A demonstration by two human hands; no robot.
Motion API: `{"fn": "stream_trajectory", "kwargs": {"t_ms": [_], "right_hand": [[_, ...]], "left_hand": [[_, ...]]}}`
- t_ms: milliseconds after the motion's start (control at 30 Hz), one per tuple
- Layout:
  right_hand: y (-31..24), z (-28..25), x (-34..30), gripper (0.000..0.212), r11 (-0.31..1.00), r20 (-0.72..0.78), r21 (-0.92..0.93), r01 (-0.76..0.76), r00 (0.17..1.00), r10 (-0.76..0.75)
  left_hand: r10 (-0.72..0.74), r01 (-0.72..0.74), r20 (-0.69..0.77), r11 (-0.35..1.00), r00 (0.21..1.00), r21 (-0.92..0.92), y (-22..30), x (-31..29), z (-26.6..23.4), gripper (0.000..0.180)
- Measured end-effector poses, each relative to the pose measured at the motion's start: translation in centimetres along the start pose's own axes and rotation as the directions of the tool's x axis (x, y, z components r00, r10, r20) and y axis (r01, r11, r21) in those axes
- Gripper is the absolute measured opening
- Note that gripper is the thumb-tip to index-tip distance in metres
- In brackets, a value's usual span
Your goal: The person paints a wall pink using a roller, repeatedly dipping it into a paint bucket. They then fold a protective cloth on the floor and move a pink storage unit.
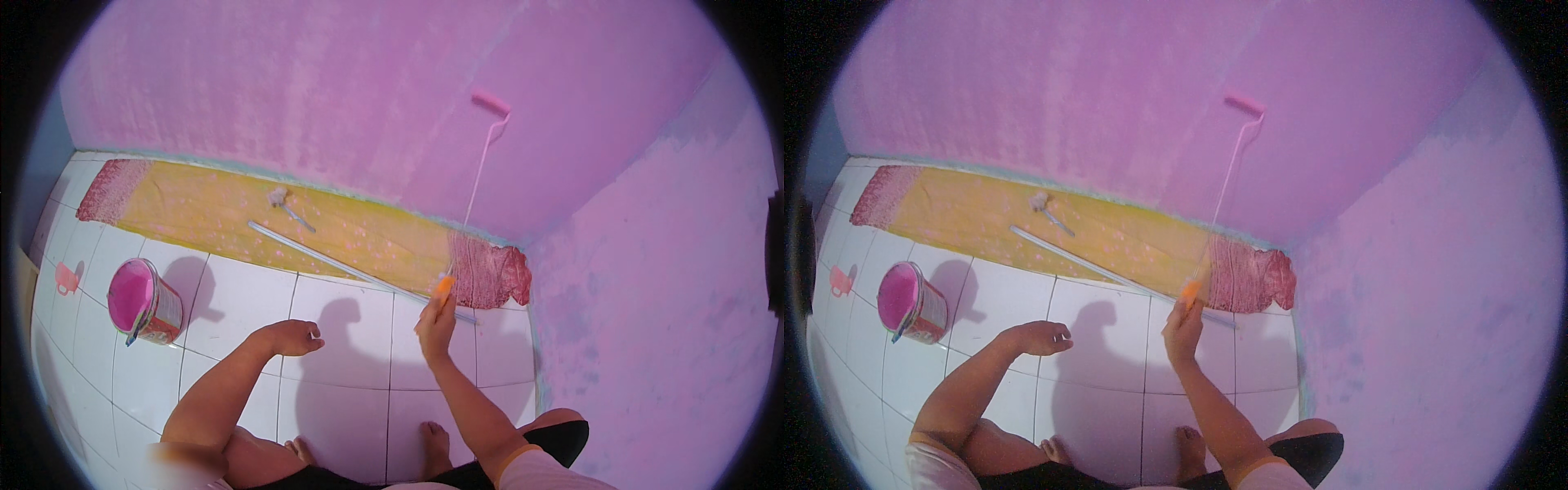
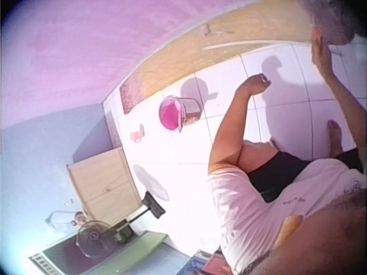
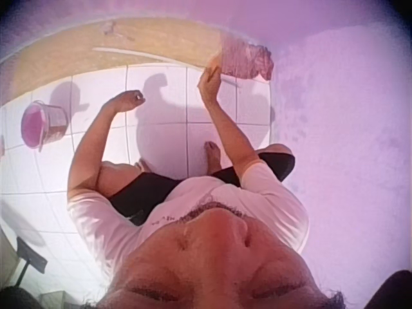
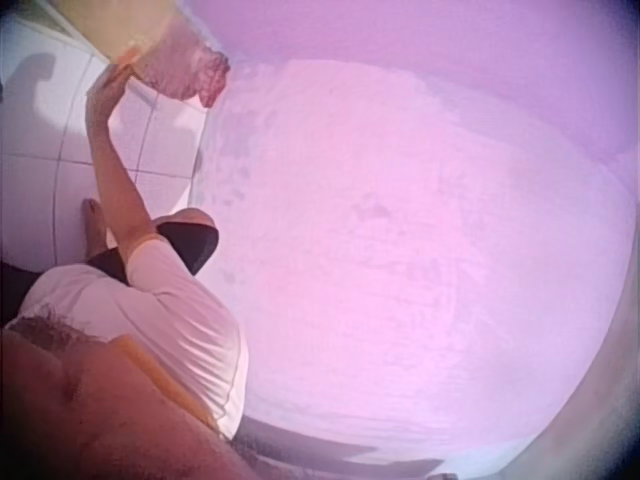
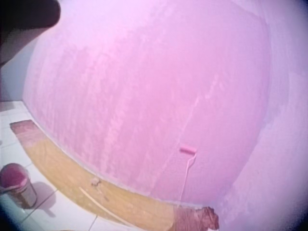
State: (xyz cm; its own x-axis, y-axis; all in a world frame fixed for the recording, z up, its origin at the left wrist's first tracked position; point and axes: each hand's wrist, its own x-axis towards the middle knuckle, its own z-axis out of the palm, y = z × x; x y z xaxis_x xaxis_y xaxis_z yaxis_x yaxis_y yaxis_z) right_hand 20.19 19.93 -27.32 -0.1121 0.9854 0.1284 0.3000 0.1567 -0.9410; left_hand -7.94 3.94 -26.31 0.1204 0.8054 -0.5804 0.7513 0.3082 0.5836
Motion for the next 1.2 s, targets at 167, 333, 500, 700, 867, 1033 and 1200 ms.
{"fn": "stream_trajectory", "kwargs": {"t_ms": [167,333,500,700,867,1033,1200], "right_hand": [[-6.8,-0.6,9.0,0.037,0.932,-0.088,-0.077,0.355,0.929,-0.361],[-11.3,-1.2,12.6,0.039,0.968,-0.083,-0.157,0.198,0.974,-0.213],[-4.5,1.3,8.6,0.04,0.792,-0.086,-0.454,0.409,0.865,-0.495],[5.7,3.1,-2.1,0.039,0.782,0.022,-0.62,-0.063,0.995,0.098],[7.6,2.7,-5.0,0.036,0.918,0.034,-0.392,0.054,0.998,-0.045],[5.2,3.3,-0.8,0.033,0.963,0.017,-0.266,0.05,0.999,-0.047],[0.4,4.8,4.6,0.033,0.827,-0.114,-0.377,0.417,0.865,-0.488]], "left_hand": [[-0.018,0.018,-0.002,1.0,1.0,-0.017,0.1,-0.3,-0.1,0.055],[-0.012,0.012,0.01,1.0,1.0,0.016,-0.6,-0.2,0.0,0.061],[-0.017,0.017,0.006,1.0,1.0,-0.005,-1.2,0.1,0.3,0.061],[-0.014,0.014,0.025,1.0,1.0,0.007,-1.5,0.5,0.8,0.059],[0.007,-0.007,0.005,1.0,1.0,0.004,-1.8,0.8,1.0,0.06],[0.025,-0.025,0.007,1.0,1.0,0.003,-1.5,1.0,0.8,0.061],[0.019,-0.019,0.016,1.0,1.0,0.0,-1.4,0.9,0.6,0.062]]}}
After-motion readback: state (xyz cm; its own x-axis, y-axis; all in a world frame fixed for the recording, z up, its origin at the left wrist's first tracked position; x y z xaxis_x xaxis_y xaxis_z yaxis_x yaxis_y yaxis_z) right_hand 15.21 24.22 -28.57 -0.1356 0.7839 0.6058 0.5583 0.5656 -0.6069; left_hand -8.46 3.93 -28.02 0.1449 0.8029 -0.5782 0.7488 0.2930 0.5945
